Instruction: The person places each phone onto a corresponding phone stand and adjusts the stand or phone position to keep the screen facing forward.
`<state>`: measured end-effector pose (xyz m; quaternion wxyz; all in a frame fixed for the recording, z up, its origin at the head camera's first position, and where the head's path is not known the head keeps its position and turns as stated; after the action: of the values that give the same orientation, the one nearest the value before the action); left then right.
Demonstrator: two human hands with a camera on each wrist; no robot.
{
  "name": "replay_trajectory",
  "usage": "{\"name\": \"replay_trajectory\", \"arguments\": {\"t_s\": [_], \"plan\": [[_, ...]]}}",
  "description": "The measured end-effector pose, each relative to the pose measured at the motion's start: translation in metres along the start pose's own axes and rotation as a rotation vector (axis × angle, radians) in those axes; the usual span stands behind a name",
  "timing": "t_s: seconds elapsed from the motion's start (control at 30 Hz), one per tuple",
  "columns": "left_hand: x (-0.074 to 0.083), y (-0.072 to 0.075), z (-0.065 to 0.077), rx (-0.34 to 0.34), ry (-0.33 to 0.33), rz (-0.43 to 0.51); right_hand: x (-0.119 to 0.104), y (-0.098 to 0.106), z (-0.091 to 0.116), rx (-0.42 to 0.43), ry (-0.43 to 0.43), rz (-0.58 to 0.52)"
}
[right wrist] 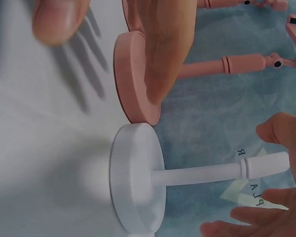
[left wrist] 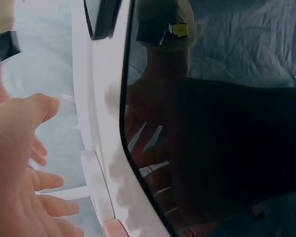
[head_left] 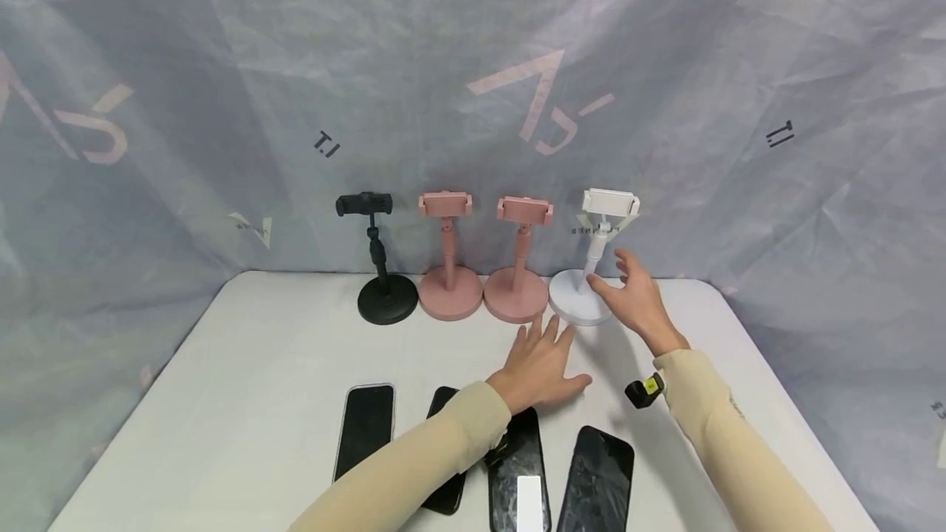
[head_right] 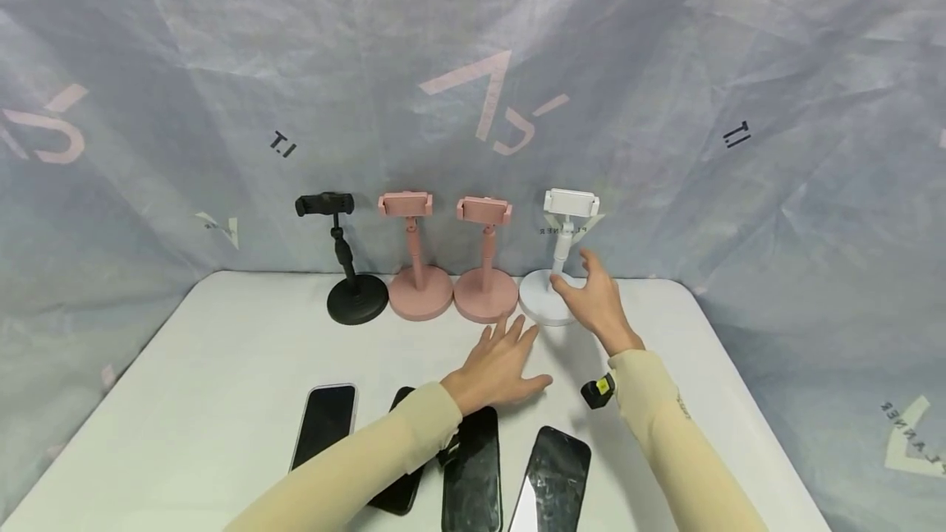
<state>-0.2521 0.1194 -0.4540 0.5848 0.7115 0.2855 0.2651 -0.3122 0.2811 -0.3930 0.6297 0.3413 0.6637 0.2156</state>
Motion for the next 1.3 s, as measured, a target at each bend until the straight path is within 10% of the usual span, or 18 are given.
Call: {"name": "replay_trajectory", "arguments": {"t_s": [0.5,0.77,1.3], "plan": [[0.002,-0.013,-0.039,0.027,0.003,-0.124,-0.007,0.006,-0.021,-0.001,0.034,0.003],[0.006,-0.015,-0.061,0.174,-0.024,-0.251,-0.018,0.007,-0.033,0.074,0.076,-0.048],[0.008,-0.02,-0.086,0.092,-0.092,-0.302,-0.017,-0.004,-0.056,0.119,0.162,-0.095]]}}
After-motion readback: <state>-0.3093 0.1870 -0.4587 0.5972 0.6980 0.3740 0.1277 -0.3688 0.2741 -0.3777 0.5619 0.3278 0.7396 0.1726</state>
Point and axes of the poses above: each hand's wrist, its own z-axis away from the middle knuckle, its own y-axis out of the back of the hand, x = y × z, the point moved 6 cm from there along -z, towards the middle knuckle, and after that the axes turned 6 degrees about -y, right-handed, at the moved point
